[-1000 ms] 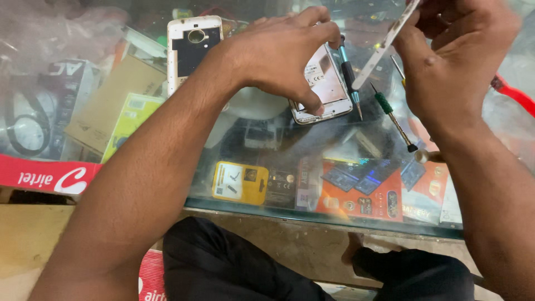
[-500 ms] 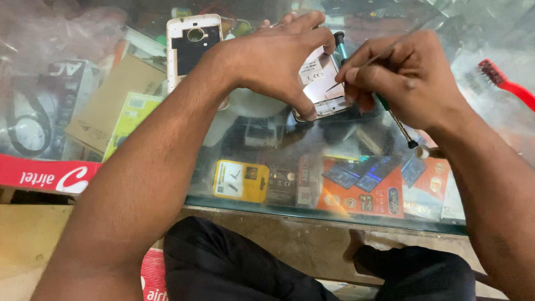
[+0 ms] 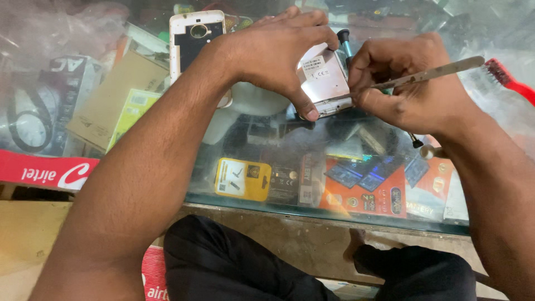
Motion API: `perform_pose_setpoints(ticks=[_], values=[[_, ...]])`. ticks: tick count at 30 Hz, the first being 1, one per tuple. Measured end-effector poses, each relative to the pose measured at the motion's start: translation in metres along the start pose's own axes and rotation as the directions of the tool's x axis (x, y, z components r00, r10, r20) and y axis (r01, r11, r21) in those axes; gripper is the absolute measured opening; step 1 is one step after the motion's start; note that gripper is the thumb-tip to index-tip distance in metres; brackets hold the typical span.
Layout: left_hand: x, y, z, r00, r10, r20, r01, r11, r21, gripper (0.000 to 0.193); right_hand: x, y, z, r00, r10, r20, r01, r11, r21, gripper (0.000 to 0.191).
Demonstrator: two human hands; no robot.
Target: The person disassembles a white smartphone on a glass counter, using a screwdriver and a metal prying tool to remove screws and pry open the casing. They manipulate the phone's internal components and battery area while seated on the floor.
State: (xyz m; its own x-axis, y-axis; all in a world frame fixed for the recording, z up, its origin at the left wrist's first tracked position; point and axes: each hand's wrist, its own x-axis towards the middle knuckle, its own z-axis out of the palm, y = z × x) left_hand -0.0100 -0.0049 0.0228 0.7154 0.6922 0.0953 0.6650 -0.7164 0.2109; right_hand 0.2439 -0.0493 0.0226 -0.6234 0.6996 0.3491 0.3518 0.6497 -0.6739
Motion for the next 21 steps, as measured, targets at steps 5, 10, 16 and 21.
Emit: perform_pose_setpoints(ticks=[5, 10, 16, 21], values=[[0.000, -0.001, 0.003, 1.000, -0.007, -0.024, 0.008, 1.000, 0.025, 0.120, 0.003, -0.010, -0.006, 0.995, -0.085, 0.054, 0.093, 0.981, -0.171, 0.012], [0.002, 0.000, 0.003, 0.999, 0.011, -0.053, -0.008, 0.998, 0.057, 0.122, 0.001, -0.014, -0.005, 0.996, -0.084, 0.039, 0.089, 0.984, -0.157, 0.010], [0.000, 0.002, 0.000, 0.998, -0.058, 0.004, 0.058, 0.997, 0.042, 0.122, 0.001, -0.012, -0.005, 0.995, -0.095, 0.035, 0.099, 0.981, -0.168, 0.008], [0.001, 0.002, 0.001, 0.997, -0.076, 0.018, 0.075, 0.997, 0.035, 0.123, 0.002, -0.014, -0.004, 0.995, -0.089, 0.042, 0.095, 0.981, -0.171, 0.009]])
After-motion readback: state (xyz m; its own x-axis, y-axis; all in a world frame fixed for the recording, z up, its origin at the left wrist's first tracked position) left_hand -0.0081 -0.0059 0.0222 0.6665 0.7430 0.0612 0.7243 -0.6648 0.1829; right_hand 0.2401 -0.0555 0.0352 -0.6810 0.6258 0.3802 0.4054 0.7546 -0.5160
